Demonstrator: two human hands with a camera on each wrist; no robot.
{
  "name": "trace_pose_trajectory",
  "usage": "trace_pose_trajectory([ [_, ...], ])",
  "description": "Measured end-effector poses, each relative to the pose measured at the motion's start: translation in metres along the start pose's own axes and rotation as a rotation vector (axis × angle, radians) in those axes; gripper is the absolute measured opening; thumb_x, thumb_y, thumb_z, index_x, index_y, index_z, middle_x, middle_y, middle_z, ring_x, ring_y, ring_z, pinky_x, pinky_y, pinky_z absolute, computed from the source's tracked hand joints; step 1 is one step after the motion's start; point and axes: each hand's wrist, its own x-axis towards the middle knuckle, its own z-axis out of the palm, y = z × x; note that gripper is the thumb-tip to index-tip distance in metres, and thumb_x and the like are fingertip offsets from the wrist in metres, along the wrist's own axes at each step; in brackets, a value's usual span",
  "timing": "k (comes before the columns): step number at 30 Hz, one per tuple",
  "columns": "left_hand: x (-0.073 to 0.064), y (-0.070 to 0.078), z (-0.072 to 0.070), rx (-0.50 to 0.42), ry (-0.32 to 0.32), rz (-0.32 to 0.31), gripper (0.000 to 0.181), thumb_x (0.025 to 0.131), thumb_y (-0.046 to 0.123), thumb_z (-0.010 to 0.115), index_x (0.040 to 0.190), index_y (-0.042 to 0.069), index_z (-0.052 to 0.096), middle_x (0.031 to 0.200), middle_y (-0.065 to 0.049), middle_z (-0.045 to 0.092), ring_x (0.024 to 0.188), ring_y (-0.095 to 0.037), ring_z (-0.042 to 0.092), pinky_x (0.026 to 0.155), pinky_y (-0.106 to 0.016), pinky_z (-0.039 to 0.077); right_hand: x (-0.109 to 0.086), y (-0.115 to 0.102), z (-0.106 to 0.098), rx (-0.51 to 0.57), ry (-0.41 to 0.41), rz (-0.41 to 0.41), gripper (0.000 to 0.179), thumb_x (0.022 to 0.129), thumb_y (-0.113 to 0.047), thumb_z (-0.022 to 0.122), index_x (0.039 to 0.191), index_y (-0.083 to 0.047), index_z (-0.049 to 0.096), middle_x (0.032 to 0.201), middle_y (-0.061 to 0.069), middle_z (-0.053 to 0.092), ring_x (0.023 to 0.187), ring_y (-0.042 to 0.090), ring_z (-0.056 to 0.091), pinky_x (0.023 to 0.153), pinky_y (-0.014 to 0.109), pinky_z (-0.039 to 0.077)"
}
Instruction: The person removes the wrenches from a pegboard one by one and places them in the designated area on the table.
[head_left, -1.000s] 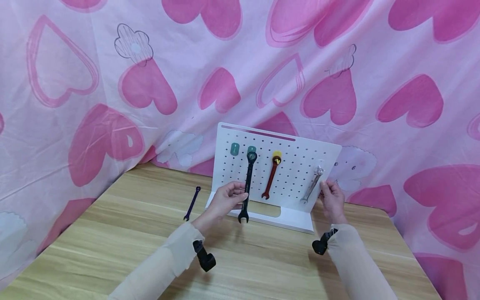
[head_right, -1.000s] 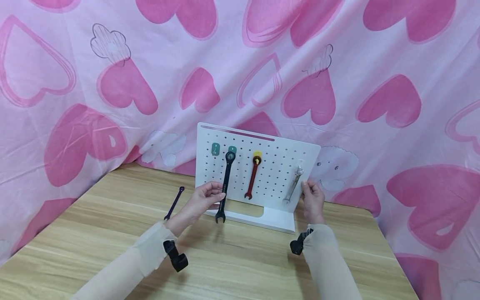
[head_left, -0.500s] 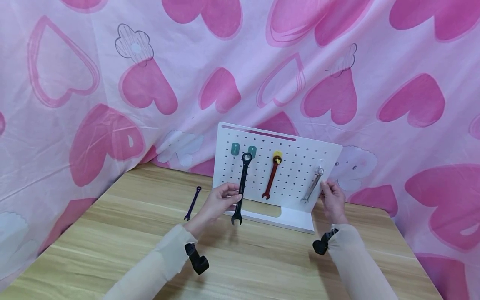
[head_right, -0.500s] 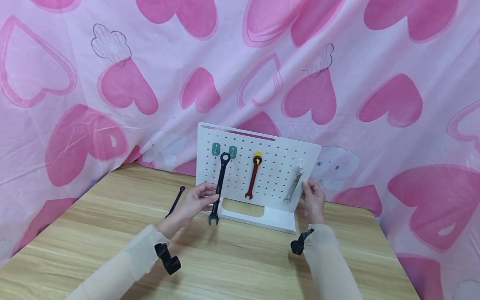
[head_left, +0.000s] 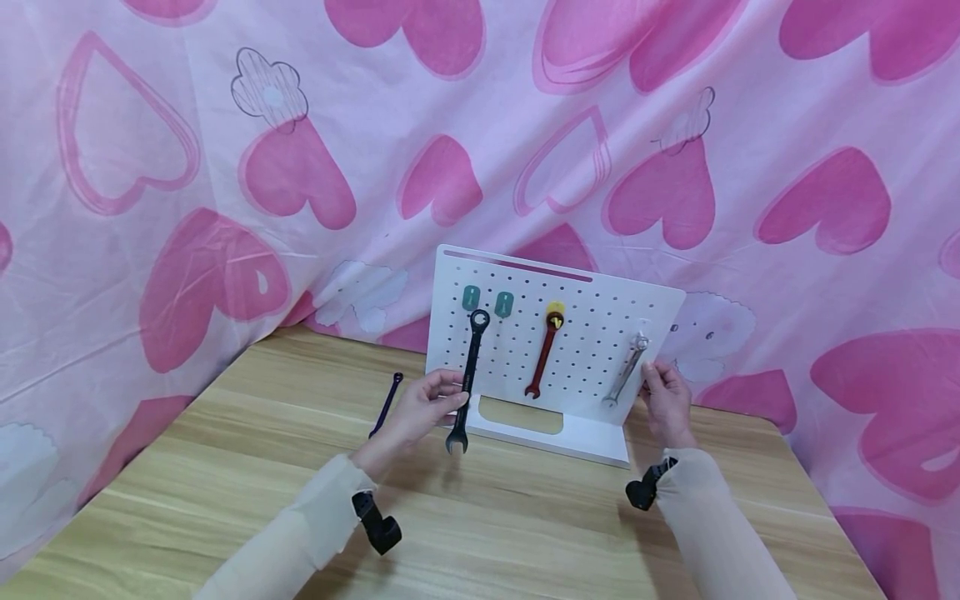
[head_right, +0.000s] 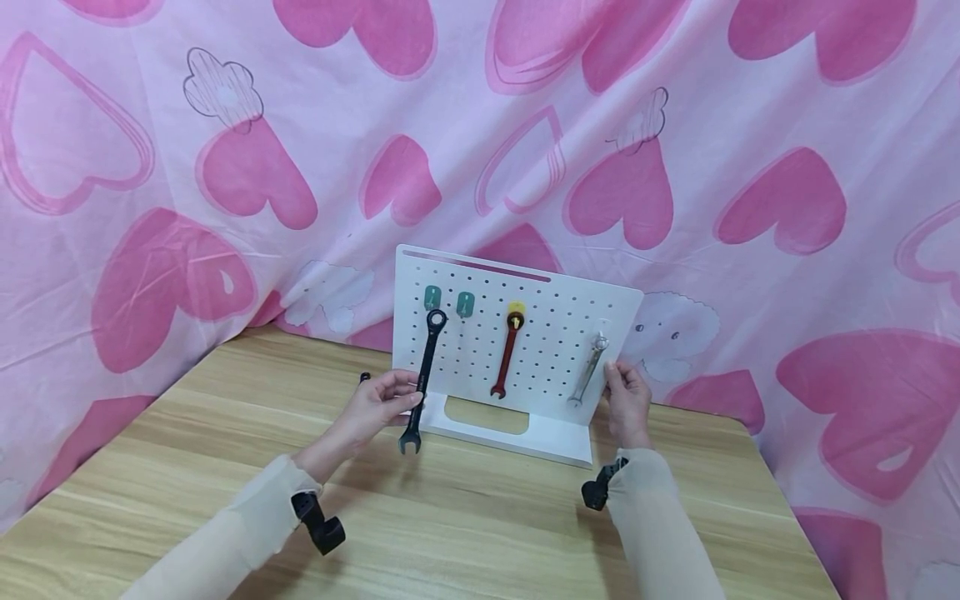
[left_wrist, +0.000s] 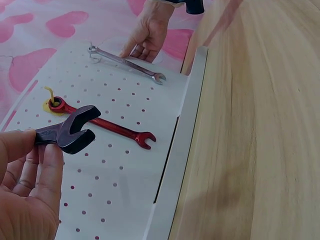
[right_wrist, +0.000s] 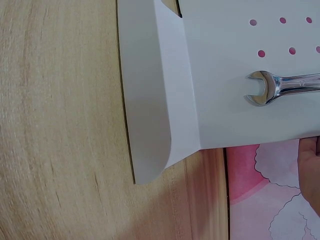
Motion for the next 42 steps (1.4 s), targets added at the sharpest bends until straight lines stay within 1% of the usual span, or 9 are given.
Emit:
trace_pose_trajectory([
  [4, 0.0, -0.002, -0.006, 0.012, 0.01, -0.001, 0.031, 0.093, 0.003, 0.062, 0.123, -0.001, 0.059, 0.108, -0.015, 0.068, 0.083, -0.007, 0.064, 0.081, -0.034, 0.061, 0.0, 0.0, 0.0, 0.001, 0.01, 0.003, 0.015, 0.096, -0.025, 0.061, 0.081, -0.023, 0.06, 0.082, -0.016, 0.063, 0.078, 0.002, 0.055, 0.069, 0.012, 0.05],
  [6, -0.001, -0.004, -0.009, 0.01, 0.014, -0.004, 0.031, 0.093, 0.003, 0.062, 0.123, -0.002, 0.058, 0.107, -0.014, 0.068, 0.083, -0.006, 0.064, 0.082, -0.034, 0.061, 0.0, 0.0, 0.0, 0.003, 0.013, 0.006, 0.015, 0.096, -0.025, 0.061, 0.081, -0.023, 0.06, 0.082, -0.016, 0.062, 0.077, 0.002, 0.054, 0.069, 0.012, 0.05],
  [13, -0.004, -0.01, -0.02, 0.004, 0.036, -0.022, 0.032, 0.093, 0.004, 0.063, 0.124, -0.003, 0.057, 0.102, -0.007, 0.068, 0.082, -0.006, 0.063, 0.077, -0.028, 0.061, 0.0, 0.0, 0.0, 0.003, 0.011, 0.009, 0.014, 0.096, -0.024, 0.06, 0.082, -0.023, 0.06, 0.082, -0.016, 0.063, 0.077, 0.001, 0.055, 0.069, 0.011, 0.05],
  [16, -0.005, -0.012, -0.026, 0.004, 0.048, -0.037, 0.033, 0.092, 0.004, 0.063, 0.124, -0.003, 0.057, 0.102, -0.006, 0.067, 0.082, -0.006, 0.063, 0.077, -0.027, 0.061, -0.001, 0.0, -0.001, 0.001, 0.008, 0.014, 0.014, 0.096, -0.024, 0.06, 0.082, -0.023, 0.061, 0.082, -0.017, 0.063, 0.077, 0.001, 0.055, 0.069, 0.012, 0.05],
  [20, -0.006, -0.015, -0.034, 0.015, 0.06, -0.049, 0.034, 0.093, 0.004, 0.062, 0.126, -0.003, 0.056, 0.101, -0.004, 0.066, 0.083, -0.006, 0.062, 0.077, -0.026, 0.06, -0.003, -0.004, 0.0, -0.008, -0.003, 0.017, 0.014, 0.097, -0.023, 0.06, 0.082, -0.022, 0.06, 0.082, -0.016, 0.063, 0.078, 0.003, 0.054, 0.069, 0.013, 0.049],
  [29, -0.007, -0.022, -0.053, 0.033, 0.077, -0.062, 0.036, 0.094, 0.006, 0.063, 0.128, -0.003, 0.056, 0.097, 0.003, 0.066, 0.083, -0.004, 0.06, 0.074, -0.021, 0.058, -0.012, -0.014, 0.003, -0.016, -0.02, 0.041, 0.015, 0.098, -0.02, 0.057, 0.083, -0.019, 0.059, 0.081, -0.013, 0.06, 0.079, 0.005, 0.051, 0.069, 0.015, 0.048],
  [34, -0.007, -0.024, -0.063, 0.056, 0.094, -0.077, 0.037, 0.094, 0.008, 0.063, 0.129, -0.002, 0.055, 0.095, 0.003, 0.064, 0.083, -0.004, 0.059, 0.073, -0.02, 0.057, -0.007, -0.01, 0.001, -0.027, -0.019, 0.041, 0.013, 0.098, -0.024, 0.057, 0.085, -0.022, 0.06, 0.084, -0.014, 0.059, 0.082, 0.006, 0.05, 0.071, 0.015, 0.048],
  [38, -0.008, -0.027, -0.071, 0.077, 0.095, -0.075, 0.039, 0.094, 0.006, 0.061, 0.131, -0.005, 0.053, 0.098, 0.004, 0.066, 0.082, -0.002, 0.059, 0.073, -0.02, 0.056, -0.002, -0.003, 0.0, -0.028, -0.009, 0.033, 0.013, 0.097, -0.026, 0.059, 0.085, -0.023, 0.06, 0.084, -0.015, 0.06, 0.083, 0.005, 0.05, 0.07, 0.014, 0.047],
  [42, -0.01, -0.028, -0.08, 0.108, 0.101, -0.081, 0.037, 0.096, 0.008, 0.059, 0.13, -0.006, 0.053, 0.098, 0.004, 0.066, 0.082, -0.001, 0.058, 0.072, -0.019, 0.056, 0.002, 0.0, -0.001, -0.028, -0.007, 0.031, 0.012, 0.097, -0.027, 0.059, 0.085, -0.025, 0.061, 0.087, -0.015, 0.061, 0.083, 0.004, 0.052, 0.07, 0.013, 0.048],
])
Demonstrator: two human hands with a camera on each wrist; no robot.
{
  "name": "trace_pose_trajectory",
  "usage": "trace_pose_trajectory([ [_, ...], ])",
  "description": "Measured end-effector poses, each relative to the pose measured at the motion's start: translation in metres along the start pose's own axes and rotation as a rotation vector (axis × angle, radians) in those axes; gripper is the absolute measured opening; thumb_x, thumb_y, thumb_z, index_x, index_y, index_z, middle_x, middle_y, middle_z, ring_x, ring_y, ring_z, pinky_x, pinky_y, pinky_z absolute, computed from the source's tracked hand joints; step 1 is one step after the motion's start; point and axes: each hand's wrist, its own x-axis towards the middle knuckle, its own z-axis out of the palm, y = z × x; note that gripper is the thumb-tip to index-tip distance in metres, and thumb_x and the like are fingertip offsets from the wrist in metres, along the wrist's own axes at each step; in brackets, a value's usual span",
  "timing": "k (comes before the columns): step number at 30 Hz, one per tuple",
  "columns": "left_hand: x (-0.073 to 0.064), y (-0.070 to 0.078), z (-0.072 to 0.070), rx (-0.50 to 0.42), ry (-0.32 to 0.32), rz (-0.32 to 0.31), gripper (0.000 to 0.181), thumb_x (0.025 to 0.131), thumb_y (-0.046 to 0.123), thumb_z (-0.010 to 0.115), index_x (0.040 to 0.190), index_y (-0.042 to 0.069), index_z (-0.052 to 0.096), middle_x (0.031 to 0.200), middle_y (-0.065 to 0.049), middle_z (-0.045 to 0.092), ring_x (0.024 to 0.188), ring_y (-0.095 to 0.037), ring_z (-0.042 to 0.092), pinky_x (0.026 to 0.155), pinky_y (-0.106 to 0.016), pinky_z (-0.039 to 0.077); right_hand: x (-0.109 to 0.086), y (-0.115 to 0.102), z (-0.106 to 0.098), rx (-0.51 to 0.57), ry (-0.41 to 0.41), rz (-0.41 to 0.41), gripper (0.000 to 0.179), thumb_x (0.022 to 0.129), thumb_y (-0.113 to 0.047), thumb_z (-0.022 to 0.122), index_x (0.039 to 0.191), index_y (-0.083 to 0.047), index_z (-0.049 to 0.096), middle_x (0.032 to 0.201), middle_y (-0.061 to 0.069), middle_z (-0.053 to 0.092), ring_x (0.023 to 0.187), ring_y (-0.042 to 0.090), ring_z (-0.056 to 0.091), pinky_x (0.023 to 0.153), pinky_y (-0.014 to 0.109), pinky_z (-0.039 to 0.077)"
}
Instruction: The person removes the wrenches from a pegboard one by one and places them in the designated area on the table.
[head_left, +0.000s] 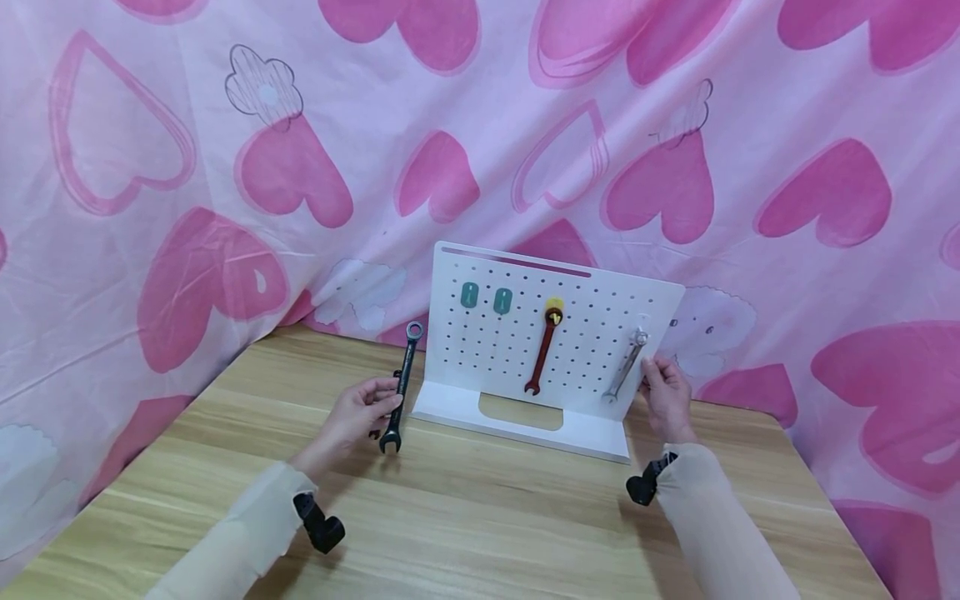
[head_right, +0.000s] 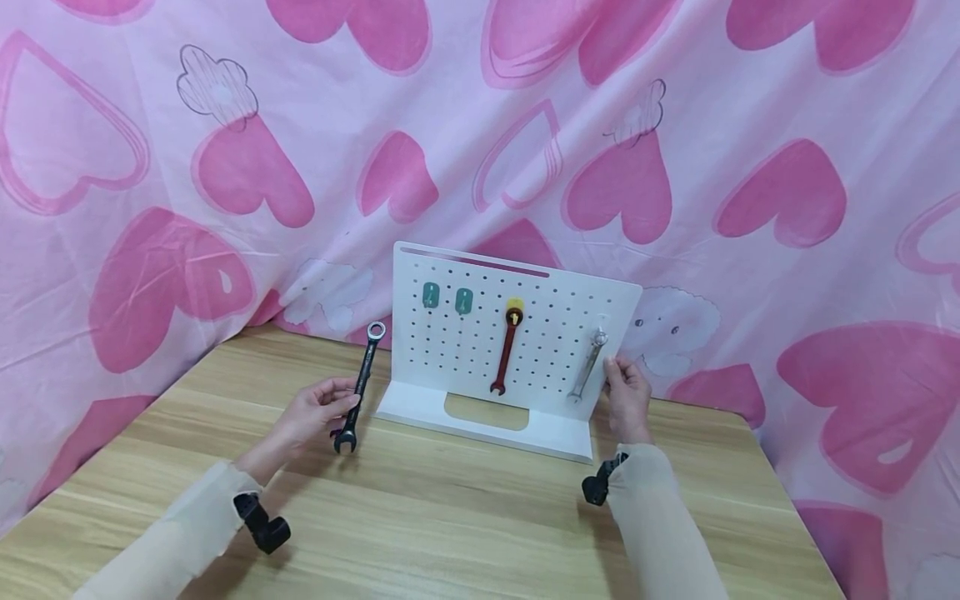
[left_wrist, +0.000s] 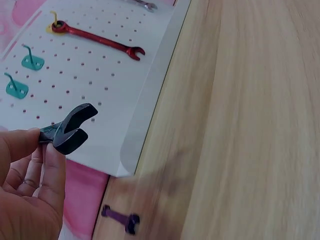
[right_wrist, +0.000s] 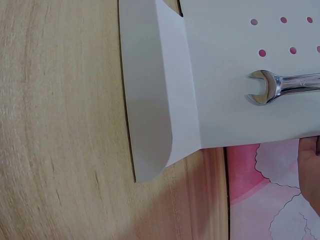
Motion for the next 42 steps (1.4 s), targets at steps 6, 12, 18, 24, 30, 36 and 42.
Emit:
trace_pose_trajectory([
  [6, 0.001, -0.005, -0.013, 0.027, -0.005, -0.009, 0.038, 0.097, 0.01, 0.058, 0.131, -0.007, 0.052, 0.092, 0.008, 0.064, 0.082, -0.002, 0.057, 0.073, -0.019, 0.055, 0.001, 0.0, -0.001, 0.008, 0.008, 0.006, 0.014, 0.097, -0.026, 0.059, 0.083, -0.025, 0.062, 0.086, -0.016, 0.063, 0.082, 0.003, 0.054, 0.07, 0.013, 0.05],
  [12, 0.001, -0.012, -0.022, 0.019, -0.01, -0.012, 0.04, 0.096, 0.007, 0.059, 0.131, -0.01, 0.05, 0.089, 0.01, 0.066, 0.079, 0.002, 0.058, 0.07, -0.017, 0.055, 0.002, -0.001, 0.0, 0.003, 0.007, 0.004, 0.013, 0.097, -0.025, 0.059, 0.084, -0.024, 0.062, 0.086, -0.015, 0.063, 0.082, 0.003, 0.055, 0.071, 0.012, 0.051],
  [18, 0.002, -0.018, -0.029, -0.004, -0.006, 0.002, 0.041, 0.096, 0.004, 0.058, 0.13, -0.014, 0.049, 0.089, 0.011, 0.068, 0.076, 0.005, 0.059, 0.066, -0.015, 0.055, 0.003, 0.0, 0.0, -0.004, 0.005, -0.01, 0.012, 0.097, -0.027, 0.059, 0.086, -0.024, 0.062, 0.086, -0.015, 0.063, 0.082, 0.003, 0.055, 0.071, 0.012, 0.051],
  [24, 0.004, -0.021, -0.035, 0.004, -0.006, -0.007, 0.042, 0.096, 0.005, 0.059, 0.131, -0.015, 0.048, 0.088, 0.01, 0.067, 0.076, 0.004, 0.06, 0.067, -0.015, 0.055, 0.002, 0.001, 0.0, 0.007, 0.007, -0.016, 0.012, 0.096, -0.026, 0.06, 0.085, -0.023, 0.062, 0.084, -0.014, 0.063, 0.079, 0.003, 0.055, 0.069, 0.012, 0.05],
  [30, 0.005, -0.025, -0.04, 0.043, 0.003, -0.058, 0.04, 0.097, 0.007, 0.058, 0.13, -0.013, 0.05, 0.089, 0.009, 0.067, 0.072, 0.001, 0.059, 0.062, -0.016, 0.054, 0.001, 0.001, 0.001, 0.013, 0.009, -0.024, 0.013, 0.096, -0.025, 0.06, 0.084, -0.021, 0.06, 0.083, -0.014, 0.063, 0.079, 0.003, 0.056, 0.07, 0.012, 0.051],
  [36, 0.006, -0.03, -0.045, 0.091, 0.006, -0.06, 0.043, 0.096, 0.007, 0.059, 0.132, -0.014, 0.048, 0.085, 0.013, 0.064, 0.073, 0.003, 0.056, 0.062, -0.015, 0.052, 0.001, 0.001, 0.001, 0.017, 0.004, -0.025, 0.013, 0.096, -0.024, 0.06, 0.084, -0.02, 0.06, 0.082, -0.014, 0.063, 0.079, 0.003, 0.055, 0.069, 0.013, 0.05],
  [42, 0.007, -0.033, -0.048, 0.138, 0.003, -0.064, 0.044, 0.096, 0.009, 0.059, 0.132, -0.014, 0.049, 0.101, -0.002, 0.07, 0.08, 0.003, 0.055, 0.069, -0.018, 0.054, 0.001, 0.002, 0.0, 0.019, -0.004, -0.026, 0.013, 0.096, -0.025, 0.06, 0.084, -0.02, 0.061, 0.083, -0.014, 0.063, 0.078, 0.003, 0.054, 0.068, 0.013, 0.049],
])
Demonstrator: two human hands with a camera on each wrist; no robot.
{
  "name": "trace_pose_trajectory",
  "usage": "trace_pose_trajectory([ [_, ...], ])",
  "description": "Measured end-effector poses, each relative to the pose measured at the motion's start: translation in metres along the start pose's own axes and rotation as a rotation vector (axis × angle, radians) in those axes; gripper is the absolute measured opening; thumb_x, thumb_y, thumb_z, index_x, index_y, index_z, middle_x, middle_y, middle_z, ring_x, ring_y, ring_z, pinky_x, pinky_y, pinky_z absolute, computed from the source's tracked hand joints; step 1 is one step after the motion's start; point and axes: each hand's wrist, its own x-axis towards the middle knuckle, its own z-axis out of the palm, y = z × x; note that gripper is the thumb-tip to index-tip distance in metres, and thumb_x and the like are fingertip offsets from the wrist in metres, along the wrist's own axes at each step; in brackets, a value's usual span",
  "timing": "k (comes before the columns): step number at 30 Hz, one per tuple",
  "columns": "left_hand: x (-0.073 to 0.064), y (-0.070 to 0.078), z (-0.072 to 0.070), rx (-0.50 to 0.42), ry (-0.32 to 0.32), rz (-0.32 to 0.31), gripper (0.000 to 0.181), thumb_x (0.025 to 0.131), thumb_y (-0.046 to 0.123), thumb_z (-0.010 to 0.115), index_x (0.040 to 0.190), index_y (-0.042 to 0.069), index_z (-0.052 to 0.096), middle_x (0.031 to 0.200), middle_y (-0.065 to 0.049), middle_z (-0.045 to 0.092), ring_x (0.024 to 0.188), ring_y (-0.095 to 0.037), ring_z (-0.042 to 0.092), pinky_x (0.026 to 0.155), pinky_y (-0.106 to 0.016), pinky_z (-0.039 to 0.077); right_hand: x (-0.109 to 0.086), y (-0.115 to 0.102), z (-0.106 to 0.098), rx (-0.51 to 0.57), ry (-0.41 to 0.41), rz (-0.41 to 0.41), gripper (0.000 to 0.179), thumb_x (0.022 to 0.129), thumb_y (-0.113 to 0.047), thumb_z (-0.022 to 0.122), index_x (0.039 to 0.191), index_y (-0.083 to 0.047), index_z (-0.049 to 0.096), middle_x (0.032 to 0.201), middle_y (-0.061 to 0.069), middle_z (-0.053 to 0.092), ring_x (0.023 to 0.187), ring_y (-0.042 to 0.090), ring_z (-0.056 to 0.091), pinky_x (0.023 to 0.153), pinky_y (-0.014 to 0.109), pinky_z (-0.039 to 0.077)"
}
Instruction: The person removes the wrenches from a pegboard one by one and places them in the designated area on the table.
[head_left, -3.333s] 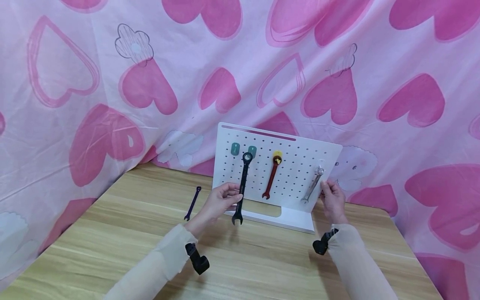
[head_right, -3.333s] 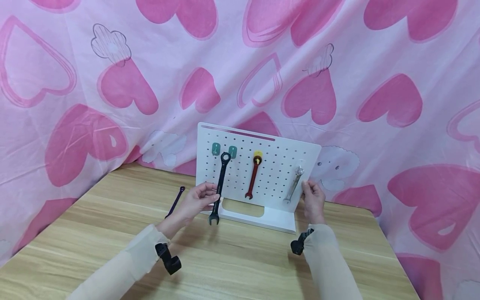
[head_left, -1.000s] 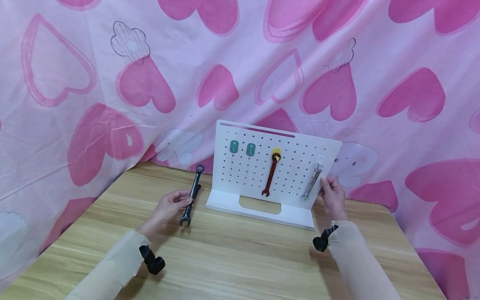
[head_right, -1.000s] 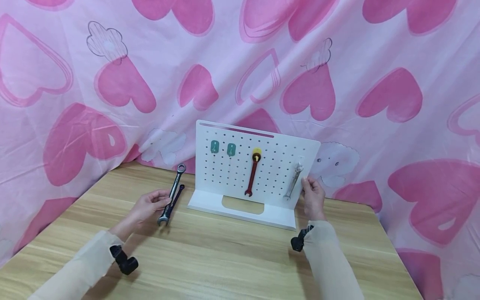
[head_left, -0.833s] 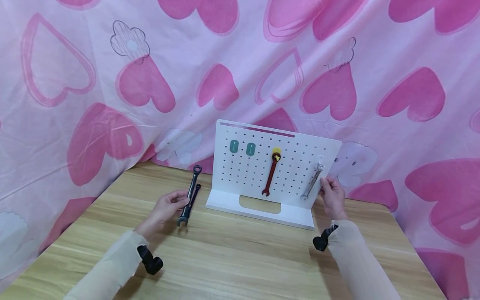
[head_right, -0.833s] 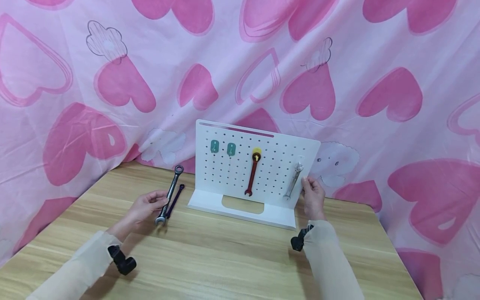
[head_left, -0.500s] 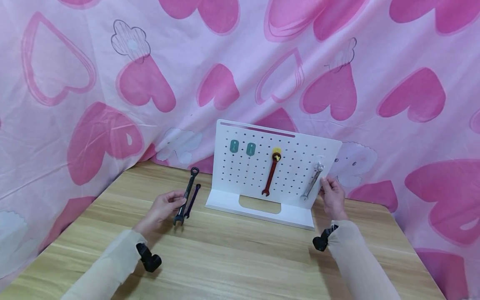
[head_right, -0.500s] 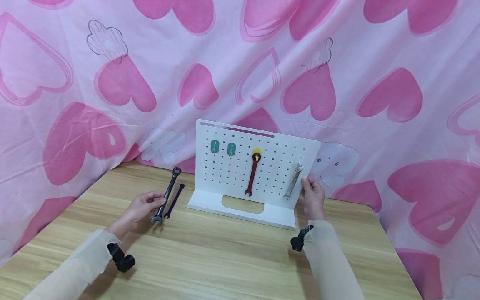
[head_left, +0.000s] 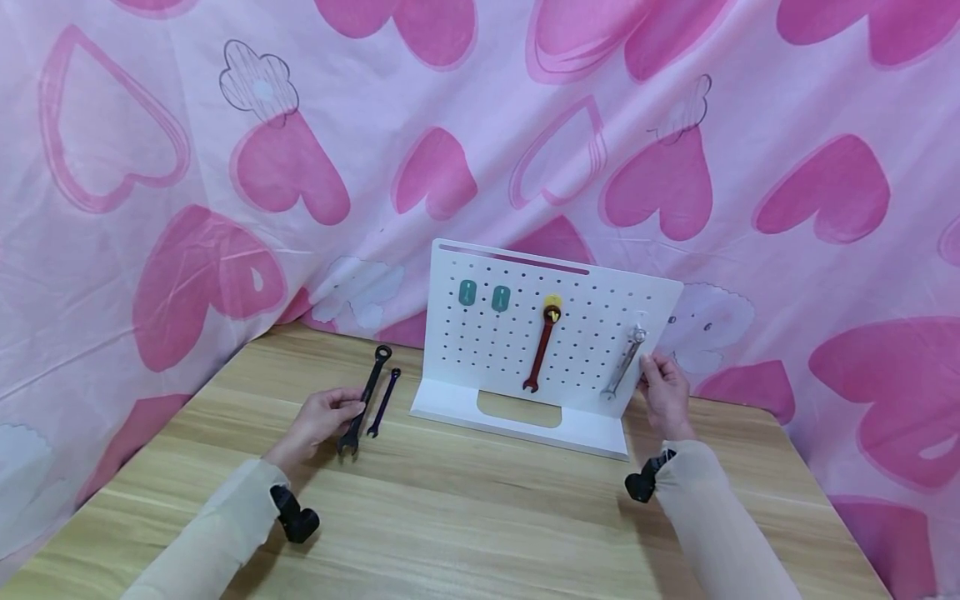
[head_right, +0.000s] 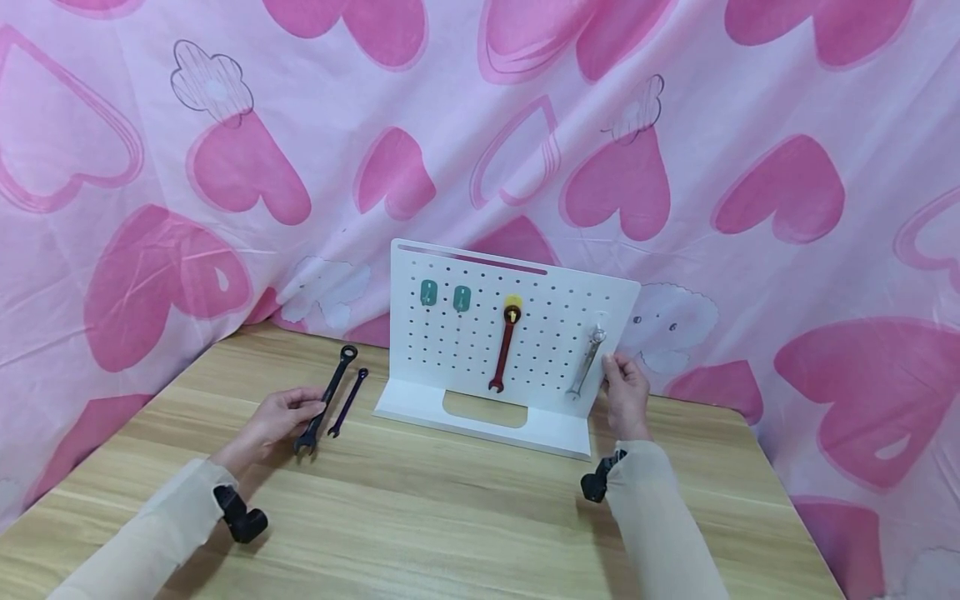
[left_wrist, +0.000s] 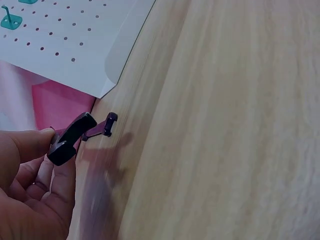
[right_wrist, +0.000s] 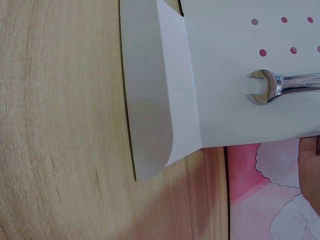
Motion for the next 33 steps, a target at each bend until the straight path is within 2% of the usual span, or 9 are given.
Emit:
trace_pose_trajectory([
  [5, -0.0001, -0.0009, -0.002, 0.037, -0.002, -0.014, 0.042, 0.097, 0.009, 0.058, 0.131, -0.014, 0.049, 0.111, -0.012, 0.068, 0.086, 0.001, 0.056, 0.074, -0.021, 0.055, 0.0003, 0.0028, -0.0005, 0.01, -0.01, -0.041, 0.015, 0.096, -0.024, 0.059, 0.082, -0.022, 0.061, 0.079, -0.014, 0.062, 0.075, 0.002, 0.053, 0.066, 0.013, 0.049],
  [12, 0.0009, -0.0053, -0.0051, 0.048, 0.005, -0.038, 0.041, 0.096, 0.009, 0.059, 0.13, -0.013, 0.051, 0.103, -0.007, 0.069, 0.081, 0.001, 0.056, 0.069, -0.019, 0.055, -0.0001, 0.0055, 0.0006, 0.041, -0.016, -0.086, 0.02, 0.097, -0.02, 0.059, 0.077, -0.023, 0.062, 0.075, -0.013, 0.061, 0.072, 0.001, 0.053, 0.064, 0.013, 0.049],
  [15, 0.0016, -0.007, -0.0063, 0.063, 0.002, -0.043, 0.04, 0.096, 0.009, 0.059, 0.129, -0.013, 0.051, 0.103, -0.008, 0.07, 0.081, 0.001, 0.056, 0.069, -0.019, 0.054, 0.0003, 0.0057, 0.0007, 0.046, -0.015, -0.084, 0.02, 0.097, -0.02, 0.059, 0.077, -0.022, 0.062, 0.076, -0.013, 0.063, 0.071, 0.002, 0.054, 0.064, 0.013, 0.049],
  [25, 0.0041, -0.0067, -0.0092, 0.108, 0.0, -0.067, 0.04, 0.096, 0.01, 0.059, 0.129, -0.013, 0.052, 0.114, -0.022, 0.066, 0.081, -0.003, 0.058, 0.069, -0.021, 0.054, 0.0017, 0.0049, 0.001, 0.058, -0.004, -0.075, 0.02, 0.096, -0.018, 0.06, 0.077, -0.021, 0.062, 0.075, -0.012, 0.063, 0.071, 0.002, 0.054, 0.063, 0.013, 0.049],
  [33, 0.0062, -0.0067, -0.0093, 0.139, 0.009, -0.078, 0.039, 0.096, 0.01, 0.059, 0.128, -0.012, 0.054, 0.116, -0.023, 0.065, 0.08, -0.005, 0.058, 0.069, -0.022, 0.054, 0.0003, 0.0036, 0.0007, 0.052, -0.016, -0.074, 0.019, 0.096, -0.02, 0.059, 0.077, -0.022, 0.062, 0.075, -0.013, 0.064, 0.07, 0.002, 0.054, 0.062, 0.014, 0.048],
])
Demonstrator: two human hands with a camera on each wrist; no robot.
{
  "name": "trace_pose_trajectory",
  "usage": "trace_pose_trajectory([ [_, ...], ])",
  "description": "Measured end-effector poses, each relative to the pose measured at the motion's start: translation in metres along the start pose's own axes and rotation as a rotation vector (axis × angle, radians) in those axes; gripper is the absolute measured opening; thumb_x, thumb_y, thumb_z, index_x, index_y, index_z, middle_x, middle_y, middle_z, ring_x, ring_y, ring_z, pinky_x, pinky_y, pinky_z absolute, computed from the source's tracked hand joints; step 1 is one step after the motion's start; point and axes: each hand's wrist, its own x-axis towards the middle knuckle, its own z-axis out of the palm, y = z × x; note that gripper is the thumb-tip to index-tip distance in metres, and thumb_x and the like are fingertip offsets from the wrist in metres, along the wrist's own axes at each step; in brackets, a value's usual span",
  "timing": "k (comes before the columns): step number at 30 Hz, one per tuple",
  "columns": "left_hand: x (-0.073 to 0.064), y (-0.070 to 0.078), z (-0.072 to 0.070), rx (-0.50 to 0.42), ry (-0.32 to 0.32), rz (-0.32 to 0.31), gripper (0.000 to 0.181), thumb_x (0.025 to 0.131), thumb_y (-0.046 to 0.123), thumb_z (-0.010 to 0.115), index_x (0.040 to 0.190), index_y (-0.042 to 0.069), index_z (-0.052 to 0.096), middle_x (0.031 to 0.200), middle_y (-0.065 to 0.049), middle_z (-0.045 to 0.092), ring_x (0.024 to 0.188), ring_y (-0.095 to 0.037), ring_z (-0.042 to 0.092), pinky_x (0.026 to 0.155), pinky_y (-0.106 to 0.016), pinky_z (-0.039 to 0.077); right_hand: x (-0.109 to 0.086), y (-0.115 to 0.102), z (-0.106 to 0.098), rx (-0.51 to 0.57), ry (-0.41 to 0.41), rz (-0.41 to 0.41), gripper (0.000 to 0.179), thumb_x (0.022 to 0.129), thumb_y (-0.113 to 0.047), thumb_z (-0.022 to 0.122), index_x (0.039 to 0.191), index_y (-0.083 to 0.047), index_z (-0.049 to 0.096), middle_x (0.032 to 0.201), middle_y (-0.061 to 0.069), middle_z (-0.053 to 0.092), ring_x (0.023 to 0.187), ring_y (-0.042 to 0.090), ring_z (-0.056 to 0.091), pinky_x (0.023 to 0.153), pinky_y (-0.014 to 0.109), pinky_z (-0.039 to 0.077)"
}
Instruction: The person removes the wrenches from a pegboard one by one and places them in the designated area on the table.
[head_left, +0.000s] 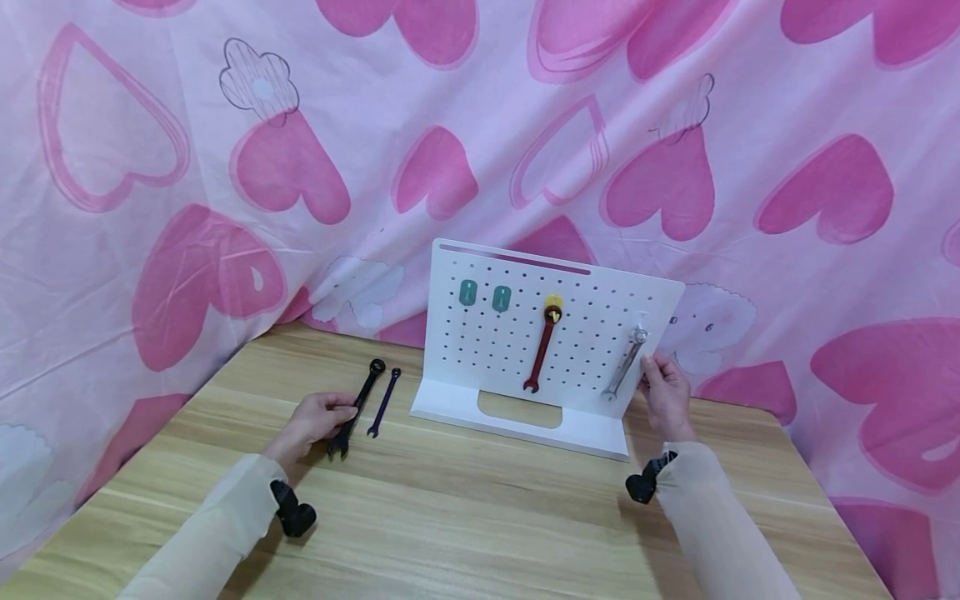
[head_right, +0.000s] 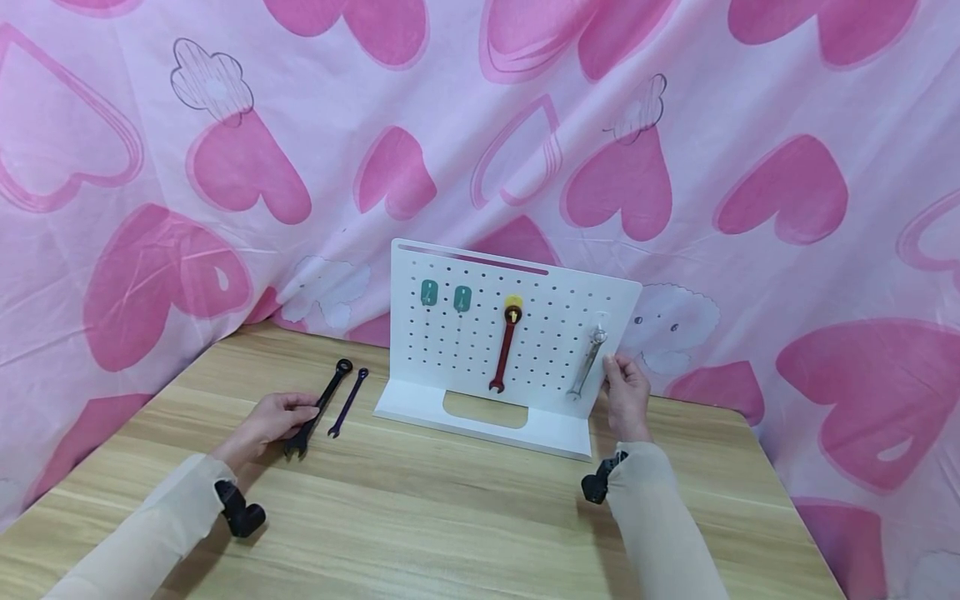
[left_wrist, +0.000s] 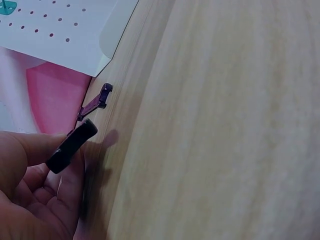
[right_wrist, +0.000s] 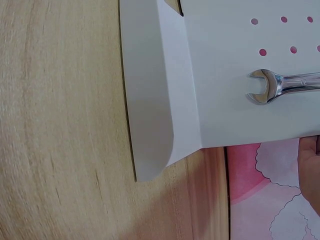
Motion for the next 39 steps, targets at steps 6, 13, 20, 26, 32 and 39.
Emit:
trace_pose_trajectory([
  [6, 0.0, 0.002, 0.001, 0.062, 0.023, -0.006, 0.036, 0.096, 0.009, 0.058, 0.126, -0.01, 0.056, 0.117, -0.025, 0.065, 0.081, -0.007, 0.059, 0.068, -0.022, 0.055, -0.002, -0.001, 0.0, -0.005, -0.01, 0.014, 0.017, 0.096, -0.022, 0.059, 0.079, -0.021, 0.061, 0.078, -0.014, 0.065, 0.073, 0.001, 0.056, 0.065, 0.013, 0.049],
  [13, 0.0, 0.006, 0.002, 0.17, 0.065, -0.012, 0.033, 0.094, 0.009, 0.06, 0.123, -0.008, 0.06, 0.114, -0.022, 0.069, 0.08, -0.012, 0.061, 0.065, -0.023, 0.053, -0.002, -0.002, 0.0, -0.009, -0.008, 0.016, 0.018, 0.096, -0.021, 0.059, 0.079, -0.021, 0.061, 0.077, -0.015, 0.065, 0.072, 0.001, 0.057, 0.065, 0.013, 0.049],
  [20, -0.001, 0.008, 0.002, 0.256, 0.092, 0.034, 0.032, 0.092, 0.009, 0.062, 0.119, -0.008, 0.063, 0.106, -0.021, 0.071, 0.08, -0.016, 0.06, 0.063, -0.02, 0.048, -0.003, -0.003, 0.001, -0.006, -0.006, 0.026, 0.018, 0.096, -0.022, 0.059, 0.079, -0.021, 0.061, 0.078, -0.015, 0.065, 0.074, 0.001, 0.057, 0.066, 0.013, 0.049],
  [26, -0.001, 0.01, 0.002, 0.343, 0.109, 0.041, 0.029, 0.091, 0.011, 0.063, 0.115, -0.006, 0.066, 0.105, -0.02, 0.071, 0.086, -0.021, 0.061, 0.07, -0.026, 0.051, -0.004, -0.004, 0.001, -0.002, -0.011, 0.025, 0.017, 0.096, -0.022, 0.06, 0.079, -0.02, 0.061, 0.078, -0.015, 0.066, 0.073, 0.001, 0.057, 0.066, 0.013, 0.05],
  [32, 0.0, 0.011, 0.001, 0.371, 0.106, 0.024, 0.029, 0.09, 0.01, 0.065, 0.113, -0.005, 0.067, 0.101, -0.018, 0.072, 0.081, -0.019, 0.06, 0.065, -0.023, 0.048, -0.004, -0.004, 0.0, -0.042, -0.021, 0.024, 0.015, 0.096, -0.024, 0.059, 0.082, -0.021, 0.061, 0.081, -0.016, 0.065, 0.075, 0.001, 0.056, 0.067, 0.013, 0.05],
  [39, 0.001, 0.013, 0.001, 0.371, 0.098, 0.027, 0.024, 0.091, 0.007, 0.063, 0.11, -0.005, 0.067, 0.099, -0.018, 0.07, 0.076, -0.018, 0.058, 0.062, -0.023, 0.046, -0.004, -0.005, 0.001, -0.058, -0.008, 0.039, 0.014, 0.097, -0.025, 0.058, 0.084, -0.021, 0.06, 0.081, -0.016, 0.064, 0.077, 0.002, 0.055, 0.069, 0.013, 0.05],
])
